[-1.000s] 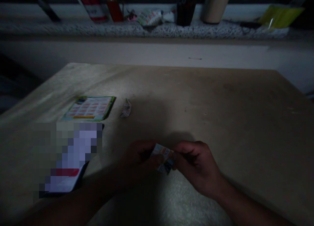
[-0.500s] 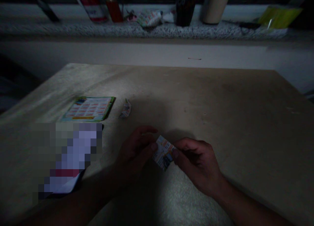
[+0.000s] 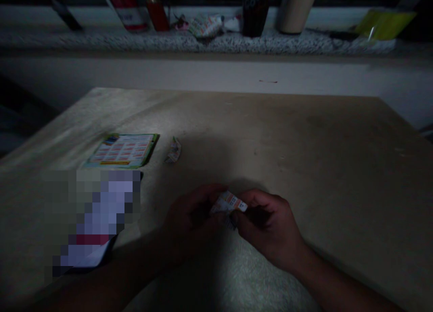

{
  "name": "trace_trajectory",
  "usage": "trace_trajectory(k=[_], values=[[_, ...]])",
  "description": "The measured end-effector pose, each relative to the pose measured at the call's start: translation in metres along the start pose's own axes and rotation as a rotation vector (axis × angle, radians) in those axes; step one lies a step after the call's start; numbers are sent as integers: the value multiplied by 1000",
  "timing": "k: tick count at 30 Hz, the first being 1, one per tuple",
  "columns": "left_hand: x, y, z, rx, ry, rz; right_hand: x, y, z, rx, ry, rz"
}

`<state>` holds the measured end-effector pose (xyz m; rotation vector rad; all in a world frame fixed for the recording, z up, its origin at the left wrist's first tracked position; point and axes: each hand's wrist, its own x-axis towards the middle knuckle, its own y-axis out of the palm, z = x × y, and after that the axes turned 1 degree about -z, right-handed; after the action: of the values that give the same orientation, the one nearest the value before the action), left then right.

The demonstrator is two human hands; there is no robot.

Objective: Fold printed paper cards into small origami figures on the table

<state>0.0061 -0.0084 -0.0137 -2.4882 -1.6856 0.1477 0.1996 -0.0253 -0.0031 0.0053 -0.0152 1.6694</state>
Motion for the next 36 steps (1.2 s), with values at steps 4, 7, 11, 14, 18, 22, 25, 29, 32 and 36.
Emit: trace_trajectory(k=[4,7,11,14,18,22,25,29,32,36], values=[[2,2,-4,86,15,-20,0,0,-3,5,45,-4],[2,3,-6,153,72,-15,-1,0,-6,-3,60,-19],[-1,4,-5,186,126,-49,0,1,-4,-12,46,-38],[-3,6,-6,202,133,-70,1,4,0,12,35,-41],[-4,8,-8,200,127,-64,1,4,2,-16,20,-50],[-4,9,-6,284,132,-96,1,2,1,-82,29,-77],[-4,11,-2,370,141,-97,3,2,0,-92,29,-80],[-3,12,-1,364,160,-90,5,3,0,-90,45,-100],[-3,12,-2,381,164,-112,5,3,0,-120,48,-122],[-4,12,-2,404,213,-142,5,2,0,-181,30,-111]])
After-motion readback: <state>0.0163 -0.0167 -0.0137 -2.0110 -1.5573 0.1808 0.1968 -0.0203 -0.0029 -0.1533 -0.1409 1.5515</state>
